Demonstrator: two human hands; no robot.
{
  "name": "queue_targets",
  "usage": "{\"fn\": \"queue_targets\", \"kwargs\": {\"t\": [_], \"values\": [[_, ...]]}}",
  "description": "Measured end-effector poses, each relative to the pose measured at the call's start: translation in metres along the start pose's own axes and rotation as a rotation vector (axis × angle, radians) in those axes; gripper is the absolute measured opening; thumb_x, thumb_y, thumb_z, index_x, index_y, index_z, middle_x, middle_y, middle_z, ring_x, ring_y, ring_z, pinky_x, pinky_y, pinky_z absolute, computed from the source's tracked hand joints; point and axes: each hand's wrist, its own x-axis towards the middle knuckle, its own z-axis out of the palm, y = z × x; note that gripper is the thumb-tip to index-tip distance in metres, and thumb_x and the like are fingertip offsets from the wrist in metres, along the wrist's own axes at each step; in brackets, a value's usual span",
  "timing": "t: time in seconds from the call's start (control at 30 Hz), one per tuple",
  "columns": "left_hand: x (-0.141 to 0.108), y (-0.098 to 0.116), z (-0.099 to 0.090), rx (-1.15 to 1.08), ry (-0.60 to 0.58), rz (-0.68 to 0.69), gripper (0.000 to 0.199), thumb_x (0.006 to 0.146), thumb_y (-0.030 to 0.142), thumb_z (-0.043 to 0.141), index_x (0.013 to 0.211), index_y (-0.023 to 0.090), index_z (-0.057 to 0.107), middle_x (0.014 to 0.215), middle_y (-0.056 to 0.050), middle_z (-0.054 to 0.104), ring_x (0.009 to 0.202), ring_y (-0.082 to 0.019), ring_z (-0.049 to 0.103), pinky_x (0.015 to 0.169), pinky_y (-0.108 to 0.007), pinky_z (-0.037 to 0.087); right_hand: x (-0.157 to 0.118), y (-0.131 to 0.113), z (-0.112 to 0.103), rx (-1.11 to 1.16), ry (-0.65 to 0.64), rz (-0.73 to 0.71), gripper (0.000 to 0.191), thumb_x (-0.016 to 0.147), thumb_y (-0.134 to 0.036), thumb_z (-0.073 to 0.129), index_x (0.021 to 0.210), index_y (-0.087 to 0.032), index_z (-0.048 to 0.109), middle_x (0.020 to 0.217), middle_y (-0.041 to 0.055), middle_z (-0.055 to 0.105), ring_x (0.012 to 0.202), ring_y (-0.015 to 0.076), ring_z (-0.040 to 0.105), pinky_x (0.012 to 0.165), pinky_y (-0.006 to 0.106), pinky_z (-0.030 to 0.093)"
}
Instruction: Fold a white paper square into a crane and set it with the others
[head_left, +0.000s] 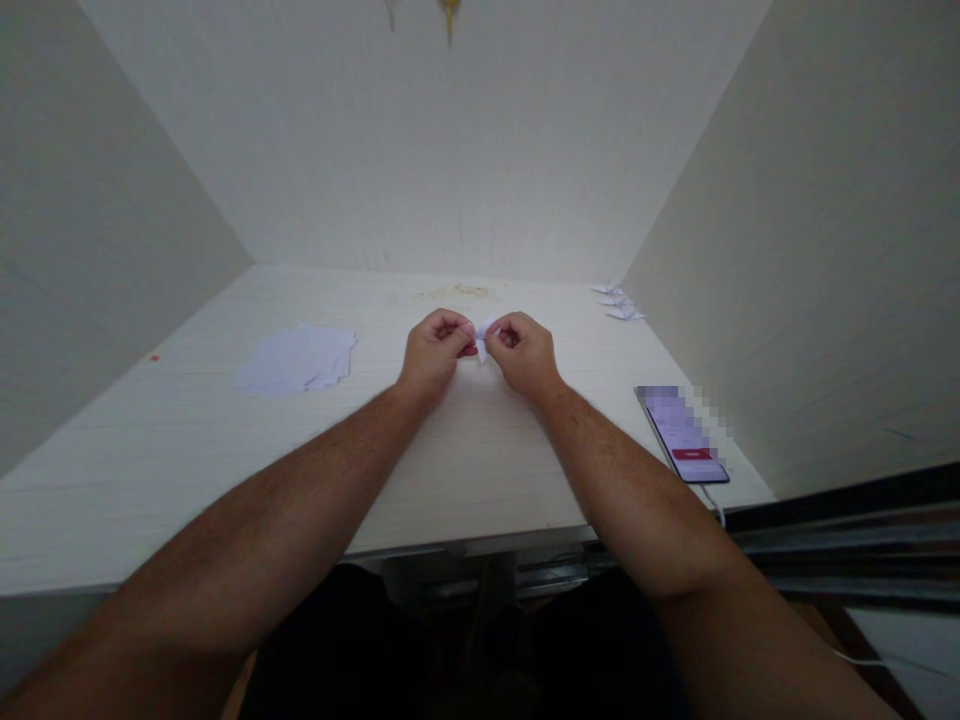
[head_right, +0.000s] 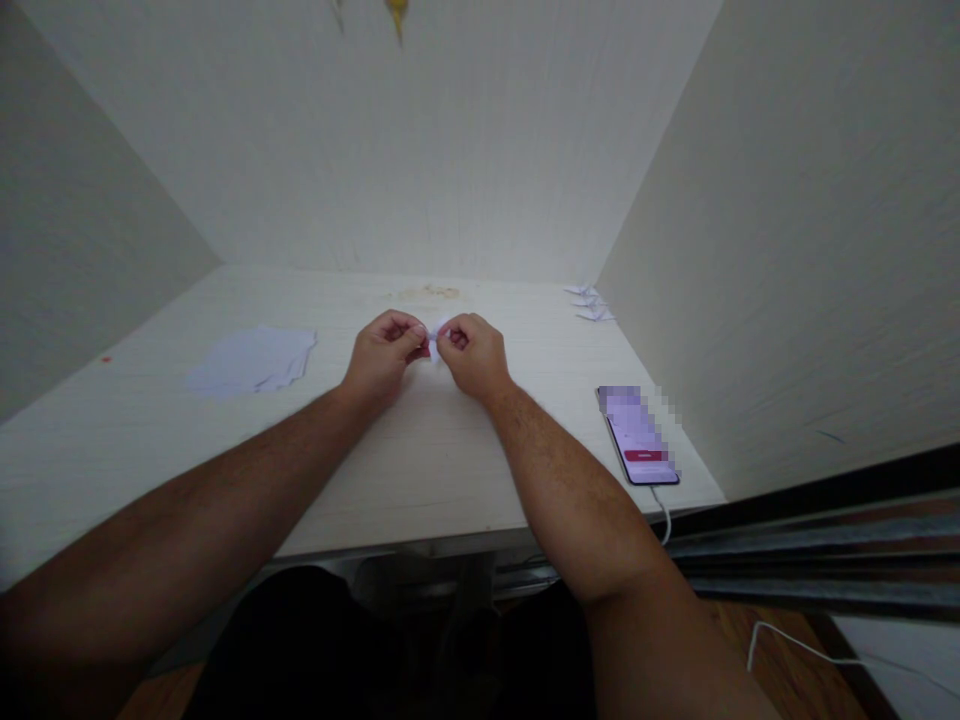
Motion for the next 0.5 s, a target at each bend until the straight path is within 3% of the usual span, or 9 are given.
{"fn": "queue_targets", "kwargs": {"t": [0.33, 0.5], "values": [[-0.0004, 0.0021, 0.0011, 0.026, 0.001, -0.029, 0.012, 0.075, 0.022, 0.069, 0.076, 0.020, 0.057, 0.064, 0.003, 0.058, 0.060, -0.009, 0.057, 0.061, -0.024, 0.053, -0.0016, 0.0022, 0.0004, 0.025, 0.005, -0.002, 0.005, 0.080, -0.025, 0.062, 0.077, -0.021, 0.062, 0.072, -0.0013, 0.059, 0.065, 0.0115, 0.051, 0.065, 0.027, 0.043], [0.0019, -0.0005, -0.0006, 0.015, 0.022, -0.024, 0.011, 0.075, 0.021, 0.068, 0.076, 0.020, 0.057, 0.064, 0.004, 0.058, 0.059, -0.009, 0.057, 0.061, -0.024, 0.053, -0.0025, 0.0066, 0.0033, 0.123, -0.006, 0.086, 0.011, 0.079, -0.031, 0.066, 0.079, -0.021, 0.062, 0.069, -0.0020, 0.059, 0.063, 0.0114, 0.052, 0.061, 0.026, 0.043]]}}
